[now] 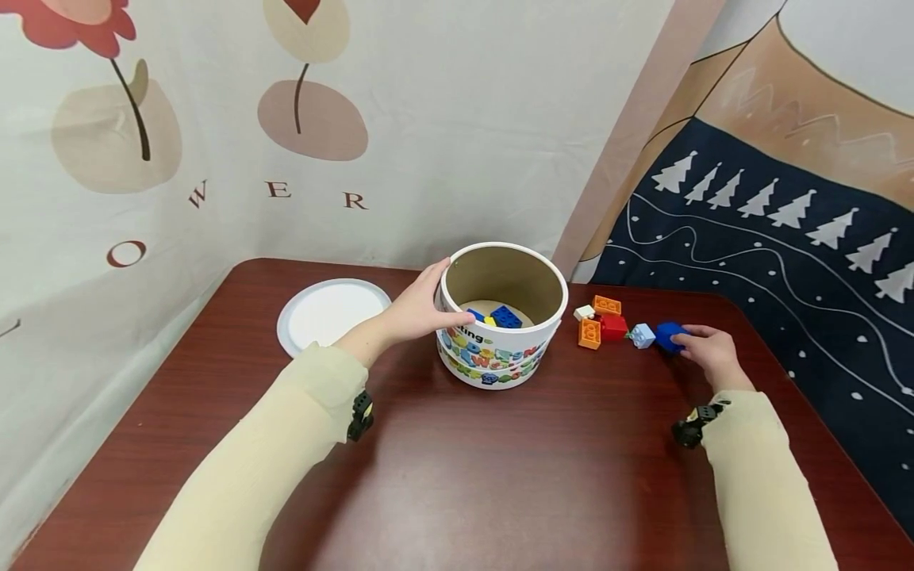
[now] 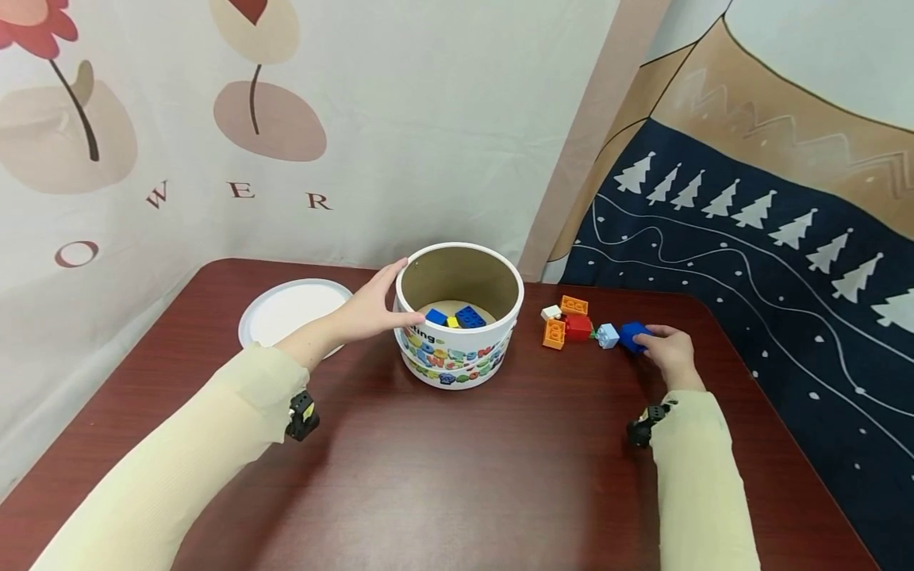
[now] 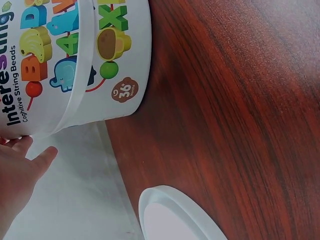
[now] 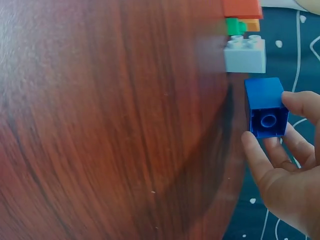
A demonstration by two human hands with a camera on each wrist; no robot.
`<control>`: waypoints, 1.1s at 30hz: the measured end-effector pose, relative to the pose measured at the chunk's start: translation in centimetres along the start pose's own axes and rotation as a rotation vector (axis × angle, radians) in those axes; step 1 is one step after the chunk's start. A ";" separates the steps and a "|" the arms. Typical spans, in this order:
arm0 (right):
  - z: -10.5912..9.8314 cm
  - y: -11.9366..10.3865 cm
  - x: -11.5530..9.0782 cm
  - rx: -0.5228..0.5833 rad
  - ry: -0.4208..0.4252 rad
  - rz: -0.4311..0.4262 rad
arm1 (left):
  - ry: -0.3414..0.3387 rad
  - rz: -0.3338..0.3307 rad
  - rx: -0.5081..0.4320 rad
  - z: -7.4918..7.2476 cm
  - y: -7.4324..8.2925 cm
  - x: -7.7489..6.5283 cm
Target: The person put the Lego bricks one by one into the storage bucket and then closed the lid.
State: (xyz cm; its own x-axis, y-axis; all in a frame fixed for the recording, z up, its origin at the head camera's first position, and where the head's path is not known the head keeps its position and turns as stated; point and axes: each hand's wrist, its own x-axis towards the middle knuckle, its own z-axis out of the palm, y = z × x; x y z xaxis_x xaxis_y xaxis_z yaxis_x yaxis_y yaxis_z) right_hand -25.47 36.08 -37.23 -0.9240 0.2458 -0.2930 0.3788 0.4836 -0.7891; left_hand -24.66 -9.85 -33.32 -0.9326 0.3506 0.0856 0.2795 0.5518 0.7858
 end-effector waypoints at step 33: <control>0.8 -8.1 -4.1 0.362 -0.149 -0.227 | -0.001 -0.009 -0.009 0.1 -0.4 0.3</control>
State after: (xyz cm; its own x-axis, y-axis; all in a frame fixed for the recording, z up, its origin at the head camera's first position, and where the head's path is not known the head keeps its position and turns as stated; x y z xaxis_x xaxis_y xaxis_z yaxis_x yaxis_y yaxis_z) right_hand -24.76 30.46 -30.11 -0.9891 0.0312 -0.1438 0.1470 0.1797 -0.9727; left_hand -25.01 -9.88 -33.66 -0.9347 0.3466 0.0783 0.2696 0.5482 0.7917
